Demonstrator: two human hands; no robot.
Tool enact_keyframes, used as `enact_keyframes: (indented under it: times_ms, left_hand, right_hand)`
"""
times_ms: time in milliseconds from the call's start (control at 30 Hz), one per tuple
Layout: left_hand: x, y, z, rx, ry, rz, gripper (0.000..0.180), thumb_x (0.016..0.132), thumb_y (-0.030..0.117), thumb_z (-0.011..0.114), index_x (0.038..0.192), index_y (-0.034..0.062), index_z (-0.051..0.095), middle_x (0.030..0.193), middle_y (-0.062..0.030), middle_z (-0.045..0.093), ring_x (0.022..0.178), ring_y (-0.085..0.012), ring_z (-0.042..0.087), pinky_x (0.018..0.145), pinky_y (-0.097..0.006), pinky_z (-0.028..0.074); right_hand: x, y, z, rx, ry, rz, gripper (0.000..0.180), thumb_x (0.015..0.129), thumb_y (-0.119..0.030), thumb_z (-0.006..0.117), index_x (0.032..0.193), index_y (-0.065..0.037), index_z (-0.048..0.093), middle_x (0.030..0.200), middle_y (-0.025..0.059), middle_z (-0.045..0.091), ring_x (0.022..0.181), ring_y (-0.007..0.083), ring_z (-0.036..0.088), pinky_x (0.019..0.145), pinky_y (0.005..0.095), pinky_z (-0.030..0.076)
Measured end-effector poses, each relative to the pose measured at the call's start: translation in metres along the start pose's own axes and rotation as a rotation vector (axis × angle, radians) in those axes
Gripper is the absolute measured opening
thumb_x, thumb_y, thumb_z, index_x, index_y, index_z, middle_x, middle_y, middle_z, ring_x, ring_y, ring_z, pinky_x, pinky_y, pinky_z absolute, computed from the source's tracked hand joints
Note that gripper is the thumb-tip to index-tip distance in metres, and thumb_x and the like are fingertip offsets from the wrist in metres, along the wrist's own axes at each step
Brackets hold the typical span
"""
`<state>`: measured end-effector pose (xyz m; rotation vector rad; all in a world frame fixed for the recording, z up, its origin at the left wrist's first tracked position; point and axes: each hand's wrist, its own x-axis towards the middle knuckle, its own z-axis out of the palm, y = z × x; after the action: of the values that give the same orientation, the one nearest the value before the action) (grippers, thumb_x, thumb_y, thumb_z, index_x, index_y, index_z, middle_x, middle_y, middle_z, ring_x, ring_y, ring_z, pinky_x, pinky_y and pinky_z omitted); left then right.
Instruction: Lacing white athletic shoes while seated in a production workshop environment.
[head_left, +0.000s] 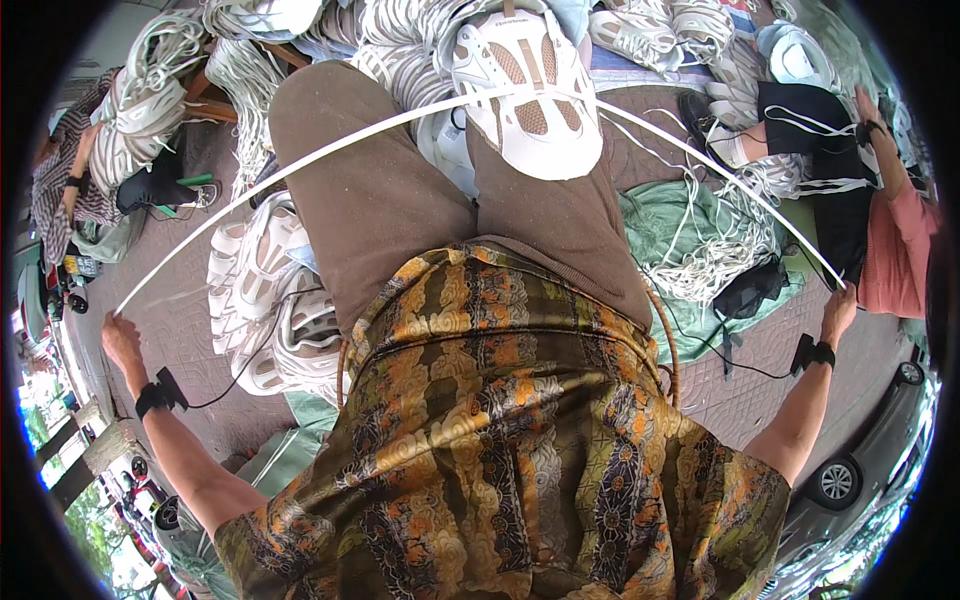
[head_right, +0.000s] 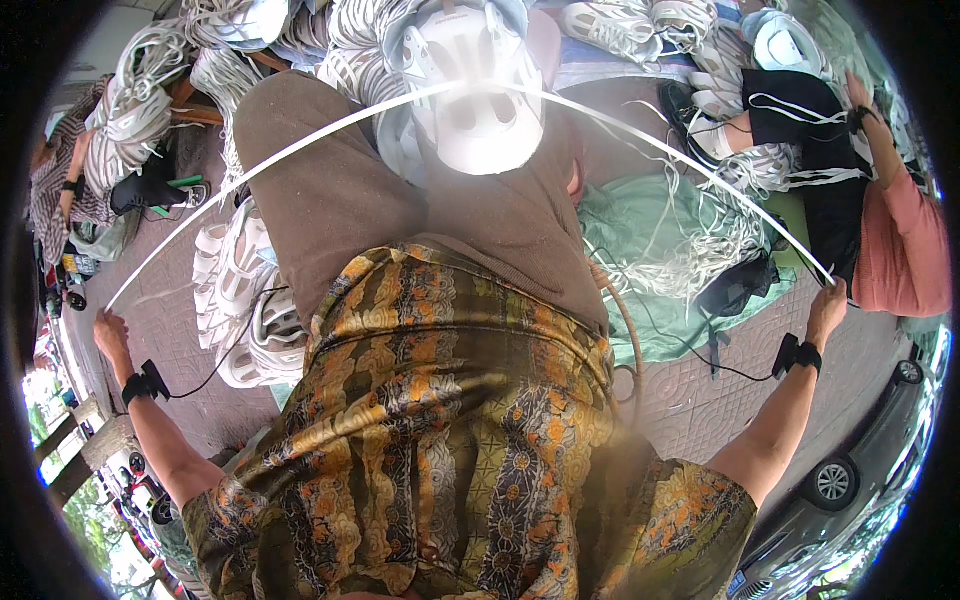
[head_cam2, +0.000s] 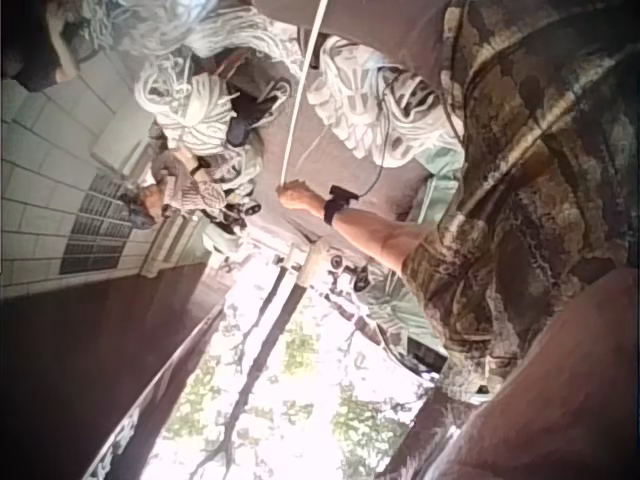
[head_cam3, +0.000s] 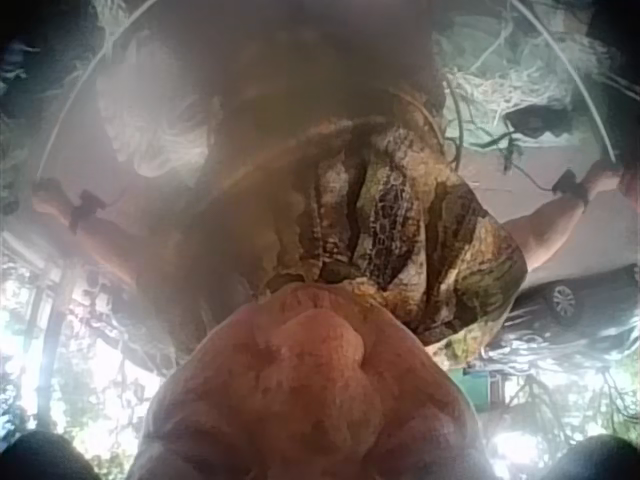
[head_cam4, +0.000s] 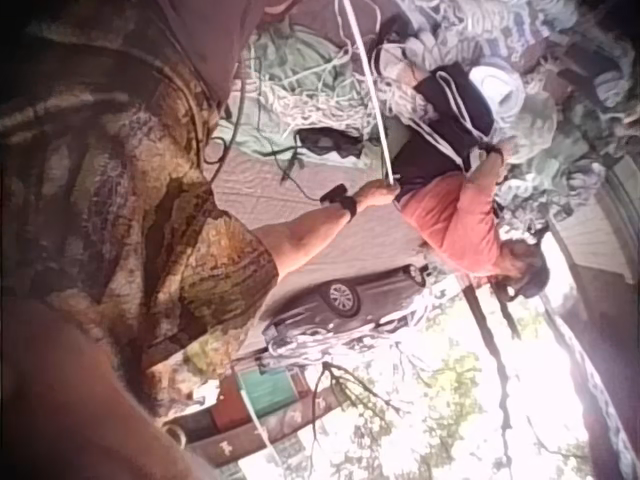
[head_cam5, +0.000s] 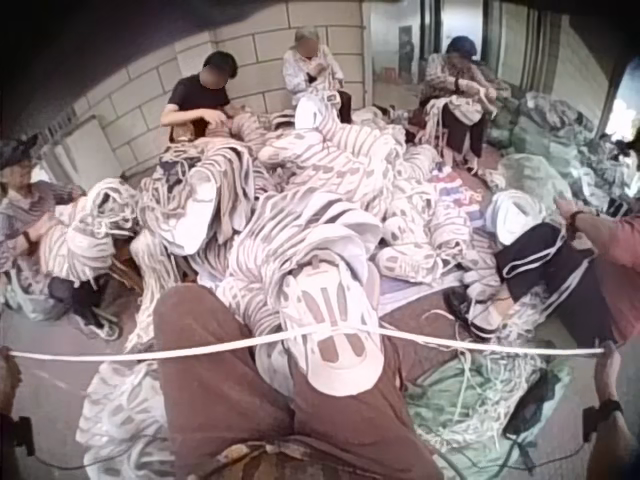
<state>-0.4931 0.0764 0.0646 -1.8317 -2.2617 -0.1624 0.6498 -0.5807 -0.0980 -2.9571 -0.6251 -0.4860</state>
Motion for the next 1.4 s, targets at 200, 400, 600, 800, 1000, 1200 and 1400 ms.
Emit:
enact_keyframes:
  times_ms: [200,400,600,800,1000,1200,1400]
  left_hand:
    - [-0.001,-0.064,-0.012,0.009,0.015,-0.19,0.035,0.086,0.018,0.049,0.113,0.0042,0.067,0.063,-0.0113,0.066,0.054,-0.0213,0.065,0.048,-0.035,0.052]
    - [-0.03,-0.114,0.002,-0.031,0.02,-0.241,0.033,0.087,0.026,0.051,0.082,-0.0013,0.069,0.059,-0.0119,0.064,0.052,-0.0213,0.064,0.051,-0.036,0.053]
    - [-0.052,-0.169,-0.002,0.555,-0.265,-0.211,0.026,0.085,0.016,0.051,0.075,0.0025,0.071,0.062,-0.012,0.067,0.051,-0.0177,0.065,0.047,-0.032,0.053]
    - [-0.09,-0.192,-0.007,-0.332,0.192,-0.708,0.026,0.079,0.017,0.056,0.064,0.0028,0.071,0.063,-0.0088,0.068,0.055,-0.0165,0.066,0.049,-0.029,0.053]
    - [-0.116,-0.173,-0.012,-0.065,0.107,-0.542,0.03,0.082,0.019,0.054,0.064,0.0038,0.071,0.064,-0.0058,0.069,0.059,-0.0144,0.067,0.05,-0.024,0.051]
    - [-0.107,-0.156,-0.006,-0.329,0.144,-0.675,0.026,0.084,0.011,0.051,0.075,-0.0047,0.069,0.073,-0.0101,0.071,0.063,-0.017,0.069,0.054,-0.025,0.057]
    - [-0.104,-0.141,-0.007,-0.537,0.179,-0.681,0.022,0.083,0.006,0.05,0.079,-0.0036,0.069,0.077,-0.0121,0.071,0.064,-0.0182,0.07,0.056,-0.026,0.06]
  right_hand:
    - [-0.02,0.037,-0.012,0.109,-0.002,0.139,0.034,0.089,-0.017,0.047,0.115,-0.005,0.065,0.072,0.014,0.066,0.06,0.0249,0.066,0.06,0.0394,0.054]
    - [-0.032,0.024,-0.018,0.247,0.032,0.285,0.032,0.087,-0.008,0.049,0.113,-0.002,0.066,0.075,0.0096,0.067,0.061,0.017,0.065,0.056,0.0325,0.056]
    - [-0.032,-0.007,-0.014,0.805,0.206,0.425,0.023,0.09,0.0,0.048,0.104,0.006,0.065,0.084,0.0134,0.069,0.071,0.0191,0.069,0.062,0.0316,0.061]
    - [-0.019,0.002,0.004,1.143,0.396,0.544,0.023,0.088,0.002,0.053,0.109,0.014,0.056,0.092,0.0206,0.069,0.079,0.0263,0.071,0.077,0.0357,0.061]
    - [-0.036,0.064,0.011,1.201,0.613,0.664,0.019,0.085,0.006,0.054,0.1,0.018,0.055,0.089,0.0251,0.068,0.074,0.0304,0.07,0.069,0.0344,0.063]
    - [-0.043,0.085,0.003,1.078,0.768,0.859,0.015,0.084,0.007,0.054,0.094,0.017,0.058,0.09,0.0237,0.069,0.073,0.029,0.07,0.066,0.0317,0.061]
    - [-0.055,0.112,-0.017,0.998,0.722,0.893,0.021,0.089,-0.003,0.052,0.102,0.012,0.058,0.099,0.0201,0.069,0.084,0.0267,0.069,0.072,0.0322,0.06]
